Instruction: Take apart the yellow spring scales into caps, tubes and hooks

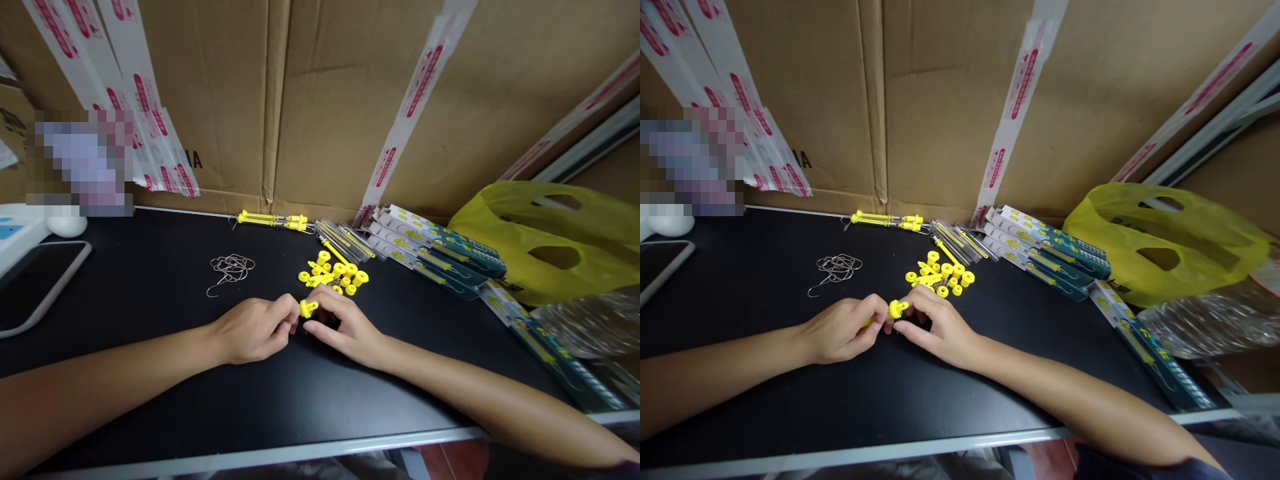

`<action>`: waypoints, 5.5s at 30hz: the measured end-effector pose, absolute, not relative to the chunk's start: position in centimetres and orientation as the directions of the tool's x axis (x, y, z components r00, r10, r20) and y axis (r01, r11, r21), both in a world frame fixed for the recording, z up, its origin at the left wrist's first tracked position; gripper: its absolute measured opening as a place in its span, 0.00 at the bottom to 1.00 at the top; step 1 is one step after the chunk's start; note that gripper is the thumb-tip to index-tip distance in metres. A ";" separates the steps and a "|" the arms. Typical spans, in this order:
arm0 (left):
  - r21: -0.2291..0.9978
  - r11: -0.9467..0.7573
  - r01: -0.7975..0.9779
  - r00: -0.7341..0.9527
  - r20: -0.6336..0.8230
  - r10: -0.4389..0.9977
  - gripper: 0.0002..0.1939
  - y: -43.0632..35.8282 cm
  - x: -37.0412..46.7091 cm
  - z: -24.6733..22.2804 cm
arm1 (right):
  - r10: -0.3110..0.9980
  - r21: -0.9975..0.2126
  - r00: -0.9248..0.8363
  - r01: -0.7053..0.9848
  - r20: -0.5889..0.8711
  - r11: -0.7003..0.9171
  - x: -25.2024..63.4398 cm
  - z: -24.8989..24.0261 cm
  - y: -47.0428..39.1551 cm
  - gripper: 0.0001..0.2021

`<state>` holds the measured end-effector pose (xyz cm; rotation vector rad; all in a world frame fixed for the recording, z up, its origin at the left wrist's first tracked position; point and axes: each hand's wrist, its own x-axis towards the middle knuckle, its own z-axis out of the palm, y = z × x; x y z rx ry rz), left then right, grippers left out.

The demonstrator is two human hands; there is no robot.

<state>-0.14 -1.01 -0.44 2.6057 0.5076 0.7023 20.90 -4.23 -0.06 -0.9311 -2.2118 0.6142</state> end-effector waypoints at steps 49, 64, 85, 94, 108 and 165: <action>0.271 -0.915 0.300 0.852 0.355 0.385 0.09 -1.0 0.0 -0.6 | 0.782 -0.979 -0.617 -0.092 -0.087 -0.182 21.2 0.4 -4.5 0.13; 0.323 -0.875 0.361 0.825 0.326 0.461 0.17 -1.1 0.0 -0.5 | 0.754 -0.988 -0.655 -0.086 -0.042 -0.130 21.3 0.0 -4.6 0.15; 0.311 -0.899 0.307 0.883 0.259 0.391 0.18 -0.8 0.0 0.0 | 0.758 -0.998 -0.651 -0.017 -0.034 -0.059 20.8 0.3 -4.7 0.28; 0.272 -0.916 0.294 0.848 0.368 0.381 0.11 -1.2 -0.1 -0.1 | 0.705 -0.986 -0.691 0.076 -0.161 -0.151 21.0 0.6 -4.5 0.15; 0.171 -0.935 0.309 0.830 0.432 0.353 0.13 -1.2 -0.1 -0.8 | 0.608 -0.948 -0.736 0.158 -0.299 -0.275 21.3 0.9 -4.9 0.15; 0.017 -0.932 0.362 0.860 0.379 0.341 0.19 -1.5 0.5 -0.8 | 0.727 -0.953 -0.640 0.294 -0.250 -0.069 20.6 0.2 -6.0 0.23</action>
